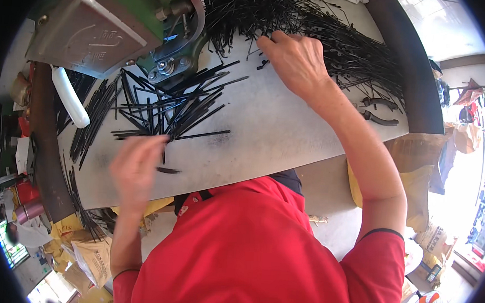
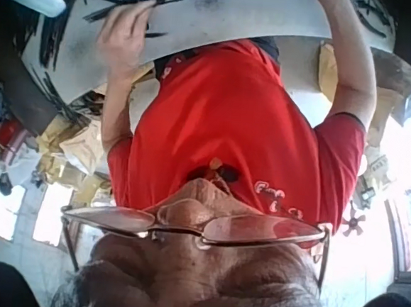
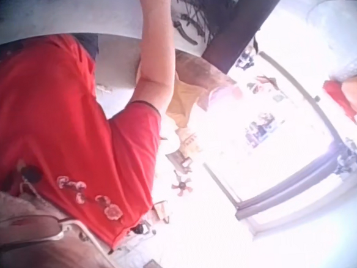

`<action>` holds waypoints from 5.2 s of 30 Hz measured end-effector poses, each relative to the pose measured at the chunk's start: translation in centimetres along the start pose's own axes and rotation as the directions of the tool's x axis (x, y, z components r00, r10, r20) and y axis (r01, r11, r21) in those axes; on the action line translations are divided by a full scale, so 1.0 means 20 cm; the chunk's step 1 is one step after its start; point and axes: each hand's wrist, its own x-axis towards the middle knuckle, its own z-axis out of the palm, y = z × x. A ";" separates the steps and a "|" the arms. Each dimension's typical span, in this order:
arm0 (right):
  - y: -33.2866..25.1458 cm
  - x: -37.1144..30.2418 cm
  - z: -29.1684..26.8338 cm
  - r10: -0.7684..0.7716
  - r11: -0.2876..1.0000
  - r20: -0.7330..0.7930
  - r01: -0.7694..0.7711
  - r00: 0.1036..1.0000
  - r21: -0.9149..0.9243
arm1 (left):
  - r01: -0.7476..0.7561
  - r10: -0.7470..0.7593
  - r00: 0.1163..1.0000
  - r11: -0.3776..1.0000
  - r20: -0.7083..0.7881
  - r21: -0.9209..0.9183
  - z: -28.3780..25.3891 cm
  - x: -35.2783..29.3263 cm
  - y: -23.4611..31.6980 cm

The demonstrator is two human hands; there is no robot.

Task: The person repeatedly picks up thin black metal rods and small metal components from a workbench. They insert the components into the rods and use a bench-mounted machine to press or crimp them together. The finished assemblies are placed into a pile on the table.

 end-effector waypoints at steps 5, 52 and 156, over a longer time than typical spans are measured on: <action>-0.12 -0.06 -0.04 0.088 0.943 -0.281 0.011 0.955 0.332 | -0.215 0.213 0.977 0.968 0.029 0.131 0.28 0.06 0.11; -0.66 0.14 -0.08 0.272 0.654 0.037 -0.213 0.962 0.726 | 0.377 -0.544 0.774 -0.015 0.324 -0.926 0.19 0.38 -0.11; -0.70 0.19 -0.11 0.191 -0.422 0.596 -0.483 0.780 0.767 | 0.274 -0.585 0.781 0.008 0.218 -0.962 0.23 0.39 -0.07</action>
